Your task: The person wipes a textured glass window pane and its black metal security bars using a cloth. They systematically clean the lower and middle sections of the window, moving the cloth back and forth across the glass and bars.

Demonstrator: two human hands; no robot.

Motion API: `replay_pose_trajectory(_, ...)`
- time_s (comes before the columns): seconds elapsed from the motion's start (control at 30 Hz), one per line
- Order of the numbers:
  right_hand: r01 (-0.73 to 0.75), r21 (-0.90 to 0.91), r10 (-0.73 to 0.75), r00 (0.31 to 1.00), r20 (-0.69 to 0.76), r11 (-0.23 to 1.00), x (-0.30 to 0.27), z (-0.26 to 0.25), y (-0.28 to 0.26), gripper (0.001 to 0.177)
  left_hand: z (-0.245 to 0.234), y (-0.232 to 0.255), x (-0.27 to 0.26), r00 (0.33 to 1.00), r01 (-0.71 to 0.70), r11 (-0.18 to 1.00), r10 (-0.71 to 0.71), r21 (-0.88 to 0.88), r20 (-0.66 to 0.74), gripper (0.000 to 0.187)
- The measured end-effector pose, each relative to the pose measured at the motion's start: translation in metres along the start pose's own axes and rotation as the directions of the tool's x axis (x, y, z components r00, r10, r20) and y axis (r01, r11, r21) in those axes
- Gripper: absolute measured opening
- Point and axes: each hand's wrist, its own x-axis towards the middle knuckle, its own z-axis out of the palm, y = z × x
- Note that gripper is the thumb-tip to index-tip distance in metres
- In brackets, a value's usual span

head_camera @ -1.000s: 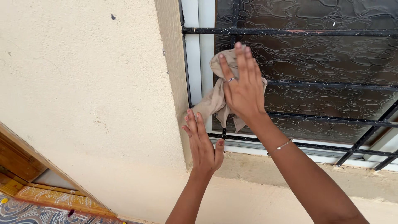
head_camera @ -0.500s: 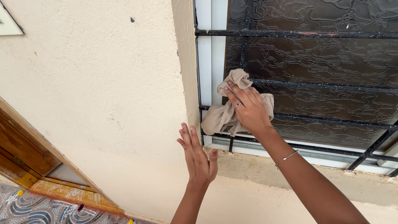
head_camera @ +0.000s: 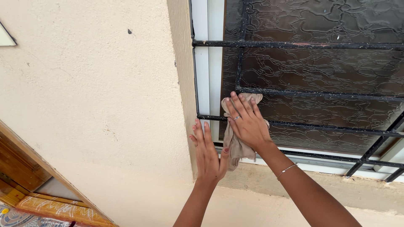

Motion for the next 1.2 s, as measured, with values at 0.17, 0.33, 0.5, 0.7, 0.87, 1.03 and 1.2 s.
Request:
replay_pose_trajectory(0.17,-0.038,-0.029,0.040,0.996,0.074,0.999,-0.023,0.025,-0.002,0.077,0.025,0.009,0.016,0.999,-0.013,1.000,0.013,0.003,0.047,0.081)
replay_pose_trajectory(0.33,0.033,0.009,-0.033,0.999,-0.004,0.999,-0.019,0.018,0.015,0.071,0.015,0.006,0.008,0.998,-0.008,1.000,0.006,0.024,0.058,0.081)
replay_pose_trajectory(0.5,0.066,-0.060,-0.068,0.997,-0.037,0.996,0.006,0.020,0.015,0.068,0.011,0.001,0.011,1.000,0.003,1.000,-0.003,0.016,0.002,0.080)
replay_pose_trajectory(0.7,0.018,0.135,-0.047,0.976,0.214,0.991,-0.014,0.004,0.000,0.075,0.002,0.004,0.003,1.000,0.015,1.000,-0.014,0.023,-0.014,0.080)
replay_pose_trajectory(0.87,-0.081,0.177,0.121,0.966,-0.227,0.981,-0.005,-0.046,0.024,0.063,0.001,0.012,0.031,0.999,-0.050,0.998,0.051,0.042,-0.014,0.078)
replay_pose_trajectory(1.03,-0.136,-0.126,0.118,0.983,-0.141,0.983,0.034,-0.027,0.032,0.056,0.042,0.033,0.087,0.989,-0.136,0.991,0.135,0.011,0.064,0.074)
replay_pose_trajectory(1.2,-0.097,-0.221,0.057,0.981,-0.185,0.970,0.006,-0.037,0.068,0.044,0.062,0.033,0.100,0.959,-0.215,0.970,0.187,0.115,0.215,0.080)
